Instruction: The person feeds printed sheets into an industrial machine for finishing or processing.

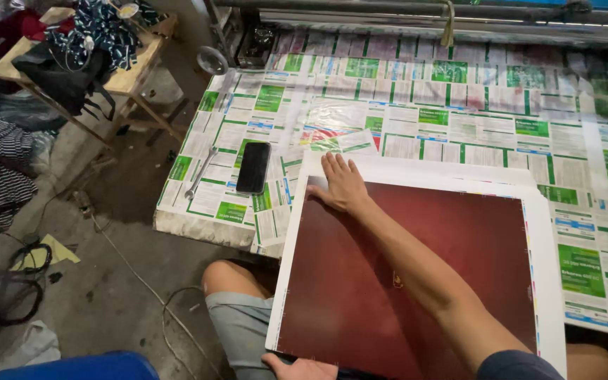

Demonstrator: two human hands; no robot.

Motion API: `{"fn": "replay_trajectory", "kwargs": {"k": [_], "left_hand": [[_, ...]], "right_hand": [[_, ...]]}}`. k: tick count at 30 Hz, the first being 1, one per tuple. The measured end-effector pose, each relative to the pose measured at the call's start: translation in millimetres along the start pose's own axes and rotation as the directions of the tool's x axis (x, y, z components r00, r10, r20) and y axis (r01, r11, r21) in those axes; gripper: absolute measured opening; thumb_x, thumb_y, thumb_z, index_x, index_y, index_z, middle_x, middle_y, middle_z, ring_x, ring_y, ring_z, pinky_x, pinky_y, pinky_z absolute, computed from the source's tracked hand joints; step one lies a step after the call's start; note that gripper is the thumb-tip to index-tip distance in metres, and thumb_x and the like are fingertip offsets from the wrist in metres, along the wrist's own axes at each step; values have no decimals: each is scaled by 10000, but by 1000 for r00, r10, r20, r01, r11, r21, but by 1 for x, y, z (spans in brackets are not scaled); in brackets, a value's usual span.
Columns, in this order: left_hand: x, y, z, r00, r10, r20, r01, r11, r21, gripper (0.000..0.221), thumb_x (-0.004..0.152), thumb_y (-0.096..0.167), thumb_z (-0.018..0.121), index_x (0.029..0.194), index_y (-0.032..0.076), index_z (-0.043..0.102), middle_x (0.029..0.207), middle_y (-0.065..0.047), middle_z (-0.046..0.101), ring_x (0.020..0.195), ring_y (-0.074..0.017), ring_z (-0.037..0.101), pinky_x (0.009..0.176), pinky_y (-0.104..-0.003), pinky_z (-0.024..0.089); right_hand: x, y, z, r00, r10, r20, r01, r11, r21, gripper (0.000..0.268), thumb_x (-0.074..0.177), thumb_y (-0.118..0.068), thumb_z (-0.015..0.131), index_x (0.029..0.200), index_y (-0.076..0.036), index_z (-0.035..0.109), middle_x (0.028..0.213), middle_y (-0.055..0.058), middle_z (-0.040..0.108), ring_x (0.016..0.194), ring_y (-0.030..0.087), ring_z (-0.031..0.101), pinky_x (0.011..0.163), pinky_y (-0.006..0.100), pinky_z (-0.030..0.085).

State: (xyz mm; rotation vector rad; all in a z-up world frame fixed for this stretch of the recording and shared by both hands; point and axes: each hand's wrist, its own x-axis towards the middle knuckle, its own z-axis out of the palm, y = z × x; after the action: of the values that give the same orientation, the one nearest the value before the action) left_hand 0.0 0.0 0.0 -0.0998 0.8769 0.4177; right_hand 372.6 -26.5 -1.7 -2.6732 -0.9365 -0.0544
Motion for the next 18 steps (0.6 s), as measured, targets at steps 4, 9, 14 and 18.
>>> {"fn": "replay_trajectory", "kwargs": {"k": [4,9,14,18], "left_hand": [[84,-4,-79,911,411,-27,-402,902,159,955,866,797,406,1541,124,456,1598,-136,460,1443,-376,432,1203,-609,344],[116,18,-131,331,-98,939,220,975,25,949,1002,937,318,1631,238,190,1681,-98,174,1571,-379,185,1312,-639,150],[44,16,-61,783,-261,564,225,965,135,1079,820,938,384,1619,237,196,1675,-79,218,1526,-365,241,1241,-612,180],[61,27,-92,587,-359,726,335,924,187,1004,878,810,539,1611,226,178,1682,-69,165,1528,-377,185,1226,-654,146]], "right_hand": [[0,-1,4,1000,24,-2,-24,999,-46,1071,927,-795,400,1589,30,234,1659,221,252,1545,377,219,1228,523,193],[24,32,10,982,0,187,-25,991,133,999,959,-775,296,1619,-31,199,1699,197,172,1574,371,160,1239,557,151],[1,48,-43,939,225,261,-263,958,119,1051,891,-812,317,1643,-97,151,1697,161,147,1575,319,134,1229,594,103],[-12,63,-21,967,244,76,-244,970,-13,1083,905,-825,346,1625,-32,183,1696,189,171,1578,322,143,1243,555,127]]}}
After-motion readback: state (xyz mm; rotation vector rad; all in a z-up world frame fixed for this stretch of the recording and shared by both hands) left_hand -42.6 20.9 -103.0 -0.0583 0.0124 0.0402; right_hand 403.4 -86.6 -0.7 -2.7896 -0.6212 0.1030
